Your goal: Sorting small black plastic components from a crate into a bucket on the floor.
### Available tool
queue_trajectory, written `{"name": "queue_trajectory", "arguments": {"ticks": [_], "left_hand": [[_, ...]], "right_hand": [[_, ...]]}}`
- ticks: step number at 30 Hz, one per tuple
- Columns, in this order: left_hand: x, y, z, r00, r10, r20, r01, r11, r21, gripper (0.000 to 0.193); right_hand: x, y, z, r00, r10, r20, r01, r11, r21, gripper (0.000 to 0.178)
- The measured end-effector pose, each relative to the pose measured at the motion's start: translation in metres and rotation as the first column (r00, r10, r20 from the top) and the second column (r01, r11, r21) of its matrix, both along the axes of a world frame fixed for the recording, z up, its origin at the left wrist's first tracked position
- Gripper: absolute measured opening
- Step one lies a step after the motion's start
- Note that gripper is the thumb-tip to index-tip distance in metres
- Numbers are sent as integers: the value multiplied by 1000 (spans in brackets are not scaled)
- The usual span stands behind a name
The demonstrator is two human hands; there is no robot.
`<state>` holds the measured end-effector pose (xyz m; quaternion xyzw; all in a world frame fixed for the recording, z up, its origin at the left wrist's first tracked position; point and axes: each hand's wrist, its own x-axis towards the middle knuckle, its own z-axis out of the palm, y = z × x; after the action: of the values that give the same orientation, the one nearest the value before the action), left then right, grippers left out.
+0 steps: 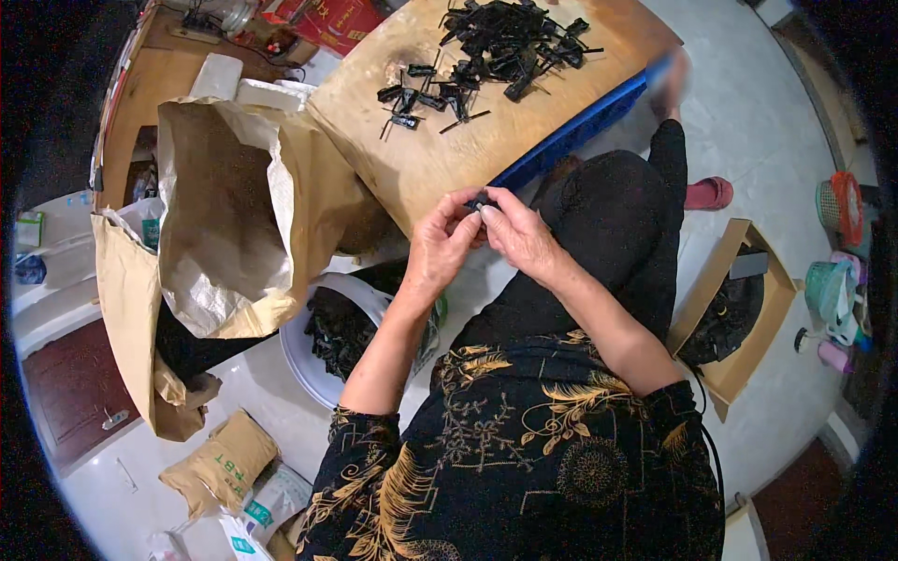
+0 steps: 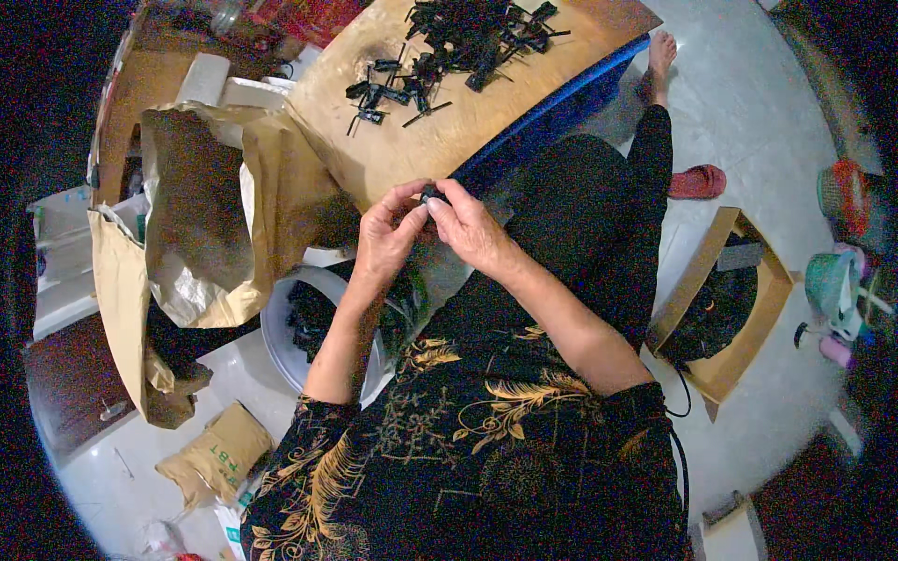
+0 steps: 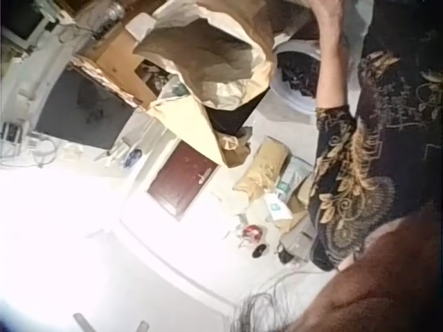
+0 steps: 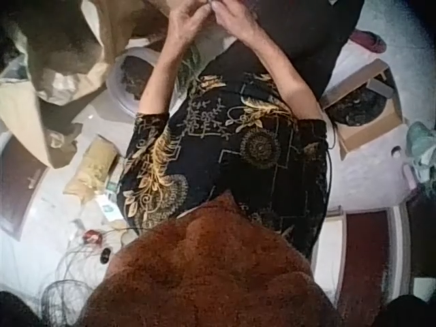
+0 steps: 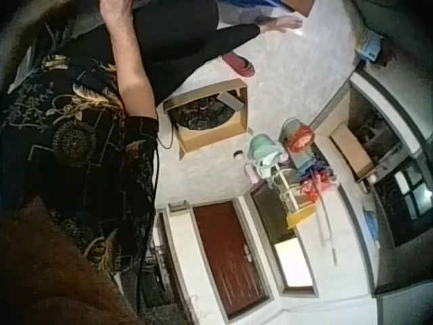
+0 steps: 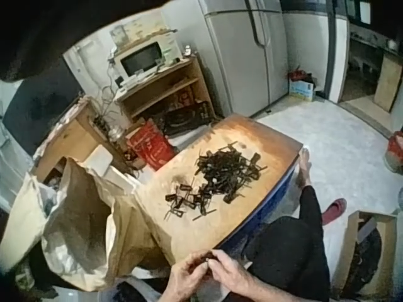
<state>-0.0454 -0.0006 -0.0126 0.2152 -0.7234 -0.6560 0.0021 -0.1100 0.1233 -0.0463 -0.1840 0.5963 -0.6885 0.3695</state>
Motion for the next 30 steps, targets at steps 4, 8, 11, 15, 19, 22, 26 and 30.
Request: {"name": "queue_trajectory", "arguments": {"ticks": [4,8,11,15,19,22,26,30], "left_hand": [[-1,-1,-5,999,19,-30,-18,999,36,27],[-2,-5,-9,998,53,-25,-53,999,13,26],[-4,-10,-9,999,49,12,-49,998,27,27],[-3,-8,-11,1000,19,-13,-21,993,-117,29],[-2,-6,-26,992,6,-130,-45,953,-298,30],[0,-4,-35,991,-24,-128,-48,844,-534,29],[-5,-6,-43,980,-76,-185,-66,752,-656,26],[-8,-11,-34,994,48,-103,-74,963,-260,27]], "right_hand": [[-2,-2,-2,999,14,-35,-13,999,39,36],[-2,-8,-4,1000,-11,18,11,1000,7,34],[-1,-11,-9,999,-11,52,11,1000,9,32],[-3,-16,-17,999,-18,-36,20,999,35,29],[-6,-17,-19,996,-19,-86,31,990,135,24],[-7,-19,-27,986,19,-167,14,981,196,24],[-7,-23,-36,979,-30,-202,64,984,167,24],[-9,-20,-17,999,25,31,-32,973,226,25]]}}
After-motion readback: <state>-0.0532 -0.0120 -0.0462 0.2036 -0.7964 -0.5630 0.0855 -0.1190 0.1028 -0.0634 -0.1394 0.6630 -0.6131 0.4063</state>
